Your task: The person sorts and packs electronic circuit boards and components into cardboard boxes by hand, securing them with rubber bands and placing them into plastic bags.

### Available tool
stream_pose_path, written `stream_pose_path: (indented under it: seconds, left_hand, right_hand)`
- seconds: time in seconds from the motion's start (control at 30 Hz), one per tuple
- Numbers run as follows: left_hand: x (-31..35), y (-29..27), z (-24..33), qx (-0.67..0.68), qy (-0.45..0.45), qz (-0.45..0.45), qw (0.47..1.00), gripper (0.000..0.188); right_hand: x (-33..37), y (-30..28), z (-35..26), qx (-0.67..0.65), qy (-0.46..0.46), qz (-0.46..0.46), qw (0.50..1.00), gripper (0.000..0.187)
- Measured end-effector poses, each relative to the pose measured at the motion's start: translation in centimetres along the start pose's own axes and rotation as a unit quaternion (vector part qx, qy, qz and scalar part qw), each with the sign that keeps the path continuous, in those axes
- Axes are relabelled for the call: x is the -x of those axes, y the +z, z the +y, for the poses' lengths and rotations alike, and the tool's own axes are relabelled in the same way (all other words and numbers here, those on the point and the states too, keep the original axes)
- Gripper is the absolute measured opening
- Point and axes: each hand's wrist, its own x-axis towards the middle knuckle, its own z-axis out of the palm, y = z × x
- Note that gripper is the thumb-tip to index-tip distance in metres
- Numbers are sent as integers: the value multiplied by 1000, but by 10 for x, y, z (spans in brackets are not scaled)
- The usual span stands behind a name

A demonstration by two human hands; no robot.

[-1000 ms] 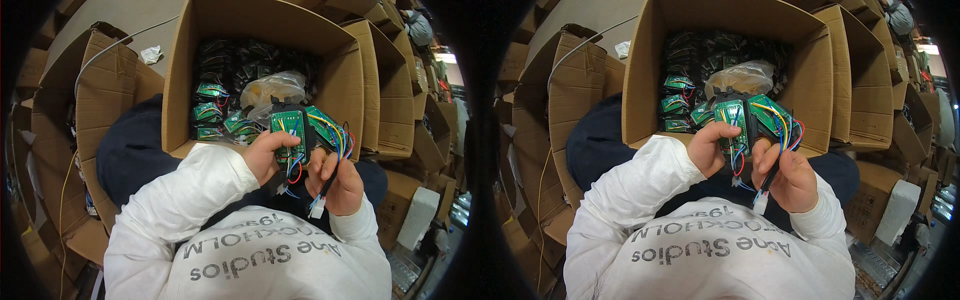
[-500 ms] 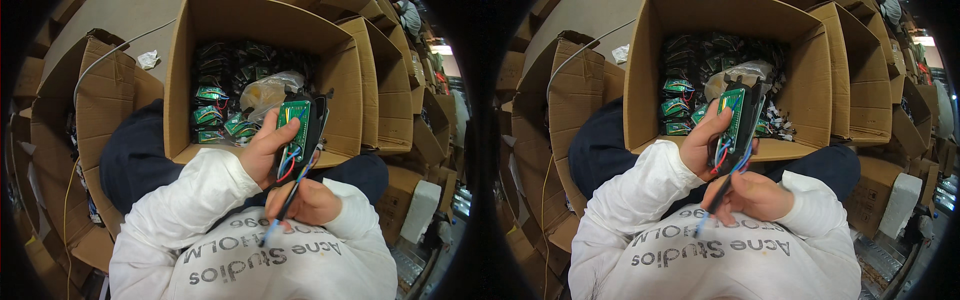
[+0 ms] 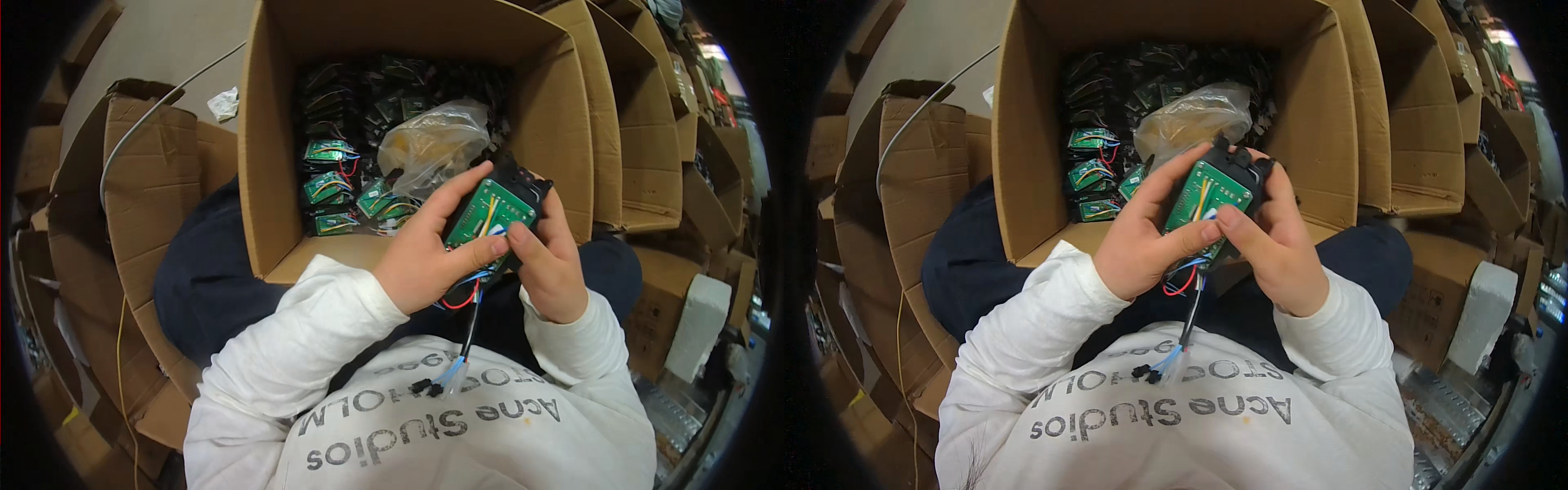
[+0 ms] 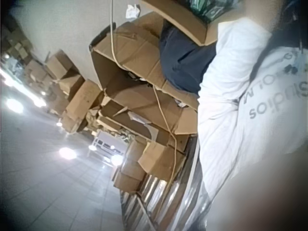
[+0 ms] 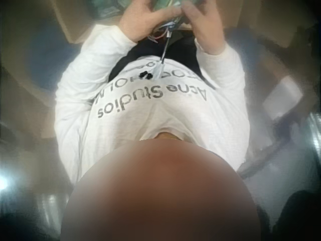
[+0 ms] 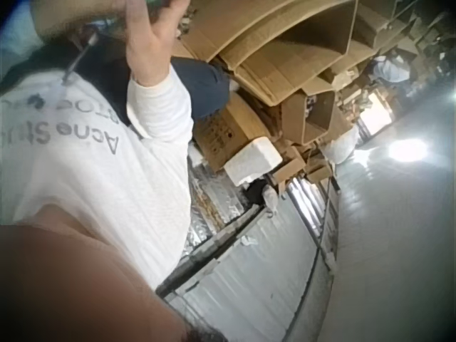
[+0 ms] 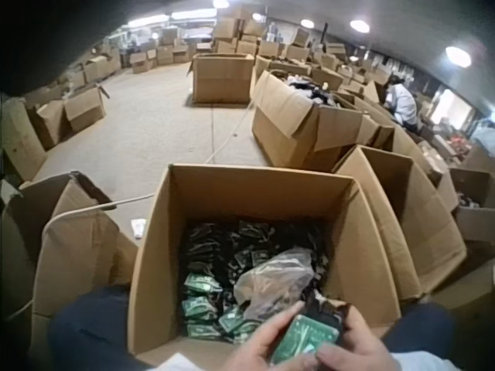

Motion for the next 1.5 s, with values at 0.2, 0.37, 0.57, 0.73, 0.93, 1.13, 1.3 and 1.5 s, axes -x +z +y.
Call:
stream_pose_path:
  seconds: [0.2,0.37,0.57,0.73,0.93,1.13,1.3,1.5]
  left_hand:
    - [-6,-11,-13,-427,160,27,889,84]
    - [2,16,-19,-152,122,107,975,85]
    - [0,6,-19,-67,-71,47,994,41]
    - [1,3,-13,-44,-95,23,994,46]
    - [3,3,1,-47,-58,54,996,47]
    - [-1,0,7,-44,-27,84,995,49]
    - [-4,-5,13,-24,-52,94,994,47]
    - [-7,-7,12,-9,-70,92,993,48]
  right_hand:
    - [-11,-6,7,-123,16,22,992,43]
    - [-13,-11,7,-236,-28,32,971,36]
    - [-10,-9,13,-218,-38,3,975,35]
    - [-19,-21,7,-56,-39,11,998,36]
    - [-25,-63,-29,-21,-150,84,985,45]
    - [-32,-33,5,11,-101,13,995,111]
    - [-40,-27,9,-52,-102,-57,992,128]
    - [-37,-26,16,-19,-94,-90,991,132]
